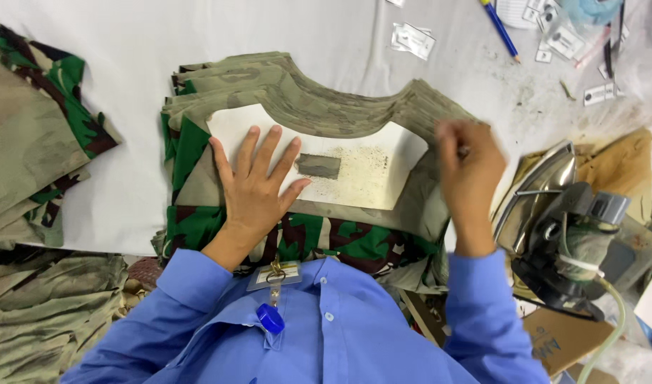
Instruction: The person repeatedly places a white paper template over the collar area of a camouflage-patterned shirt, positions a small rectangular label on the template, and presses it with a hot iron. After each press, the person removes the template and label, then repeats the process on the next shirt in the stack.
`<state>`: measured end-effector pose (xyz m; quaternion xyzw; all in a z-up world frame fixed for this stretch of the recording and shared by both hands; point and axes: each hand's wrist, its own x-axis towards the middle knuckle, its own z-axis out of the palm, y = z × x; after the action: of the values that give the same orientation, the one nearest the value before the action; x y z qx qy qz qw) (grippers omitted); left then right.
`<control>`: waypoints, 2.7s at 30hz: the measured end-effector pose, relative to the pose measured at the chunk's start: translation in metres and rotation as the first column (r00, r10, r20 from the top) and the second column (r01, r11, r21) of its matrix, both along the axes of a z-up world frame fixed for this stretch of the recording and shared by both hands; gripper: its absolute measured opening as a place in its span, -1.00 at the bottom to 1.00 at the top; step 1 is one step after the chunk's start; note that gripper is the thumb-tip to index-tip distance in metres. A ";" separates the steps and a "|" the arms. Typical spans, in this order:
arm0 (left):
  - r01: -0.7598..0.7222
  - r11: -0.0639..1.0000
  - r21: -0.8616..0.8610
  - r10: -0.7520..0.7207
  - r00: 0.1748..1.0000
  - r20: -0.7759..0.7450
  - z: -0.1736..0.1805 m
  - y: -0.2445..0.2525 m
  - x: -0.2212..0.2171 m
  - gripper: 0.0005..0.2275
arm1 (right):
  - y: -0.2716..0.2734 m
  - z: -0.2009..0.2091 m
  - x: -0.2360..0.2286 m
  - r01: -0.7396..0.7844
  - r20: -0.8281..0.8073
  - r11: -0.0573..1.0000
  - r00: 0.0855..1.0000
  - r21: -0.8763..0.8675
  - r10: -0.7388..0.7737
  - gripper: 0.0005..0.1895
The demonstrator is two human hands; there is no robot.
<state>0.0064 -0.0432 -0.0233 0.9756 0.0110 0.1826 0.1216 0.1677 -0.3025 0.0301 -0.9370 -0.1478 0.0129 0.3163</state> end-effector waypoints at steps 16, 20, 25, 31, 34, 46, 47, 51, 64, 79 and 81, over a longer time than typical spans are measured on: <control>-0.049 0.998 -0.039 0.041 0.984 -0.171 -0.001 0.006 -0.005 -0.44 | 0.057 -0.058 0.085 -0.127 0.093 0.982 0.989 0.138 0.114 -0.78; -0.050 0.997 -0.050 0.041 0.984 -0.172 0.000 0.006 -0.004 -0.45 | 0.055 -0.046 0.077 -0.124 0.078 0.972 0.991 0.201 0.111 -0.79; -0.027 0.999 -0.026 0.022 0.983 -0.182 0.000 0.006 -0.006 -0.42 | 0.055 -0.004 0.022 -0.216 0.271 0.972 0.945 0.095 0.183 -0.84; -0.021 0.997 0.079 0.033 0.986 -0.162 0.013 0.003 0.001 -0.53 | 0.083 -0.021 -0.077 -0.398 0.222 0.911 0.884 -0.107 0.412 -0.79; 0.004 1.000 -0.016 -0.005 0.998 -0.058 -0.005 -0.001 0.000 -0.54 | 0.085 -0.033 -0.086 -0.349 0.299 0.926 0.877 -0.141 0.376 -0.73; 0.079 0.943 0.322 0.021 0.955 -0.296 0.013 -0.009 -0.023 -0.20 | -0.318 -0.029 -0.033 0.408 0.445 0.502 0.894 -0.763 -0.051 -0.50; 0.089 0.935 0.342 0.020 0.952 -0.305 0.014 -0.009 -0.024 -0.21 | -0.320 -0.030 -0.032 0.304 0.315 0.668 0.943 -0.679 -0.108 -0.56; 0.111 0.917 0.383 0.017 0.949 -0.315 0.015 -0.008 -0.024 -0.26 | -0.290 -0.015 -0.032 0.240 0.081 0.861 0.970 -0.449 -0.228 -0.61; 0.156 0.950 0.269 -0.094 0.969 -0.230 0.006 -0.006 -0.023 -0.42 | 0.024 -0.038 -0.092 -0.358 0.356 0.924 0.853 -0.132 0.382 -0.78; 0.139 0.966 0.219 -0.083 0.965 -0.250 0.008 -0.009 -0.026 -0.42 | 0.053 -0.037 -0.096 -0.445 0.189 0.868 0.854 -0.219 0.485 -0.64; 0.153 0.957 0.245 -0.071 0.947 -0.313 0.011 -0.012 -0.024 -0.41 | 0.053 -0.044 -0.099 -0.405 0.256 0.861 0.836 -0.308 0.486 -0.60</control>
<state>-0.0179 -0.0552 -0.0122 0.9984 -0.0514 0.0247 -0.0034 0.0690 -0.2491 -0.0140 -0.8964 -0.4106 -0.0498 0.1593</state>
